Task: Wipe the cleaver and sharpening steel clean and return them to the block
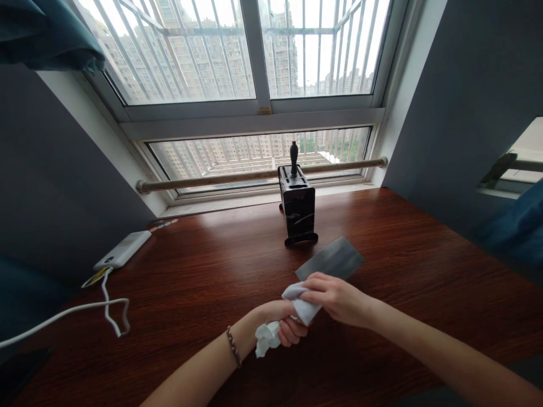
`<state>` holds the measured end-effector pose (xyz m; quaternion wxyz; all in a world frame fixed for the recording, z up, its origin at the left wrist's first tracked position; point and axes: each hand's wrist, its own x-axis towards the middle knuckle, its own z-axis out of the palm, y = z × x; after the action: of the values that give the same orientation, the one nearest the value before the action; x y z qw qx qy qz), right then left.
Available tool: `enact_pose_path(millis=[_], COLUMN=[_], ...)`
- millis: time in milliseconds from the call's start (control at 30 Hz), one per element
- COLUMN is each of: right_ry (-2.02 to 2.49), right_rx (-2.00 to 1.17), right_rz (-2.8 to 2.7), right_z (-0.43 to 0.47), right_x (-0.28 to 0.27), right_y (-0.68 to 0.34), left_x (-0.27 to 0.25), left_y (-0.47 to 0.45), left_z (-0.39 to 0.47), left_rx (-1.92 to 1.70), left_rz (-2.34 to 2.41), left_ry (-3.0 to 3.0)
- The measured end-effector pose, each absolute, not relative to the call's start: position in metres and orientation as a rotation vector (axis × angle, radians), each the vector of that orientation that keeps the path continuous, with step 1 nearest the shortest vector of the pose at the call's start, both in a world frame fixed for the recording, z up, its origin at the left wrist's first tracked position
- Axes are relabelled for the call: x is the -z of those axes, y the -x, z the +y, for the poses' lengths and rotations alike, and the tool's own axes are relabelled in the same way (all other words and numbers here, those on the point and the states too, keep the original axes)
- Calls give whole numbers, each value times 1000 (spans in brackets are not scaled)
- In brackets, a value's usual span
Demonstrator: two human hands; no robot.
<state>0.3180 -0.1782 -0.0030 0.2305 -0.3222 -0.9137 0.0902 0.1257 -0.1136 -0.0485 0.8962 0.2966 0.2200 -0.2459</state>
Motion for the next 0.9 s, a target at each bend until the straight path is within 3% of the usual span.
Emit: enact_pose_path(millis=[267, 600, 900], right_ry=[680, 335, 314], right_rx=[80, 127, 182], right_rz=[-2976, -3208, -3299], right_z=[-152, -124, -101], right_x=[-2, -22, -36], right_y=[-300, -289, -275], left_x=[51, 43, 41], left_y=[-130, -129, -127], left_z=[-112, -116, -119], left_rx=[573, 544, 521], left_rz=[437, 466, 482], left_ry=[-608, -667, -708])
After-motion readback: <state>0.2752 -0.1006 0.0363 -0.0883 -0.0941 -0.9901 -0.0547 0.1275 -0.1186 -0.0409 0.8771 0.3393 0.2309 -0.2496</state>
